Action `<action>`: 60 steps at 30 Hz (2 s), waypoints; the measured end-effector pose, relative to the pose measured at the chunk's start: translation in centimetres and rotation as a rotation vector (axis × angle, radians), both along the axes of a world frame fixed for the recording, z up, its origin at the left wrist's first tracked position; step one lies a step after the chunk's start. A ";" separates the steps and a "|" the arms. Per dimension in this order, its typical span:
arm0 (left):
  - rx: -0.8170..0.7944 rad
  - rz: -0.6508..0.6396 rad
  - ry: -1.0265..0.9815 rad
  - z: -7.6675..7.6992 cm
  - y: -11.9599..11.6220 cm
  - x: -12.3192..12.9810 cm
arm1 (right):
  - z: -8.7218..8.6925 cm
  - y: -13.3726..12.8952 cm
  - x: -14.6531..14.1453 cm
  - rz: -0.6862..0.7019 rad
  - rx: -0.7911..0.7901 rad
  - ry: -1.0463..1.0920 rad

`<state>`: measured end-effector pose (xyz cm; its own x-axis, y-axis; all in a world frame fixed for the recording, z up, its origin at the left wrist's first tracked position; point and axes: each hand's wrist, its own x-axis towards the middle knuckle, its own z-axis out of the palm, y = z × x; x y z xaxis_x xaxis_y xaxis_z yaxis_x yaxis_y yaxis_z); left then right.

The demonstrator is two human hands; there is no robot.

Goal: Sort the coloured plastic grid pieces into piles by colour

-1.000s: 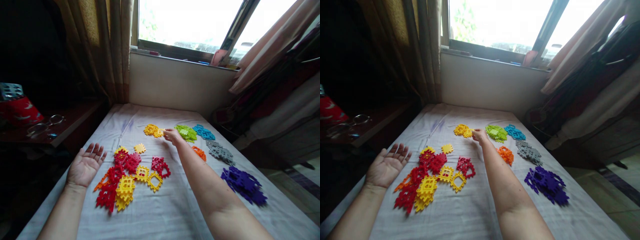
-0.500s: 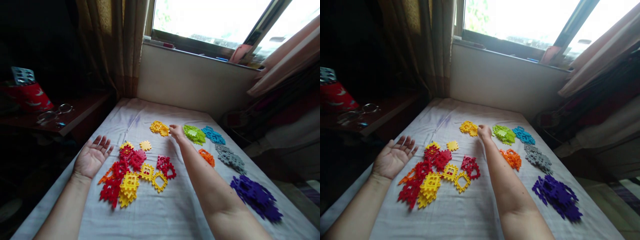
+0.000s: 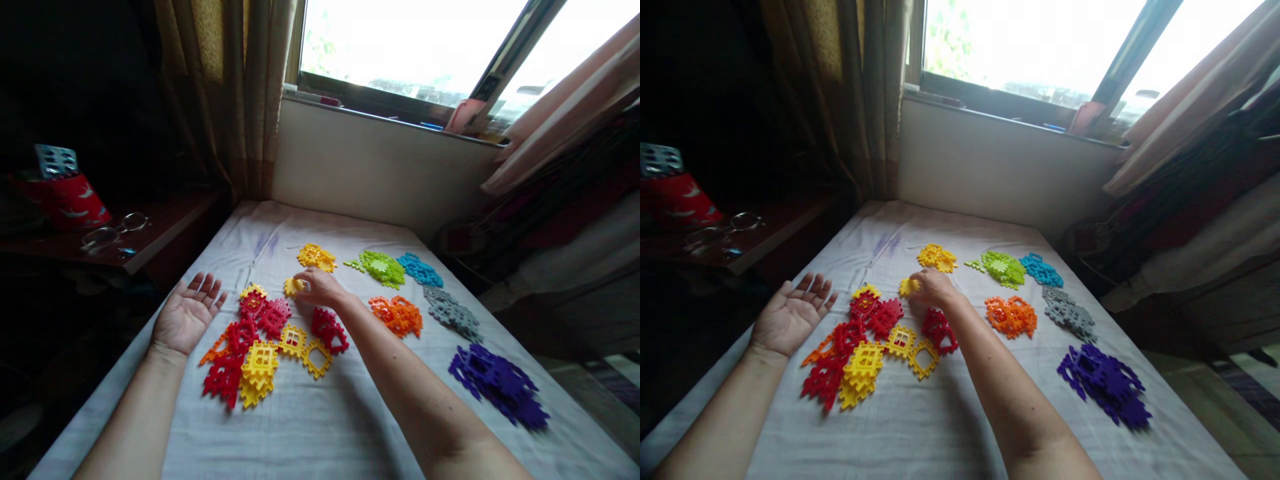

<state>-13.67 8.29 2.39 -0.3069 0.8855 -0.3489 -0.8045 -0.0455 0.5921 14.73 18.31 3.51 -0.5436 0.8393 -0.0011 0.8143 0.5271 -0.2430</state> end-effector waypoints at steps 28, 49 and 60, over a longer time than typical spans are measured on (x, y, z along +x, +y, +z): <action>-0.003 -0.014 -0.016 0.0 0.0 0.0 | 0.4 -0.4 -8.8 0.273 -0.180 -0.080; 0.010 -0.032 0.012 -0.5 0.2 -0.4 | 1.1 5.5 0.6 -0.716 -0.286 0.784; 0.008 -0.008 0.045 -0.1 0.1 0.3 | -0.8 -3.8 4.9 -0.539 -0.244 0.584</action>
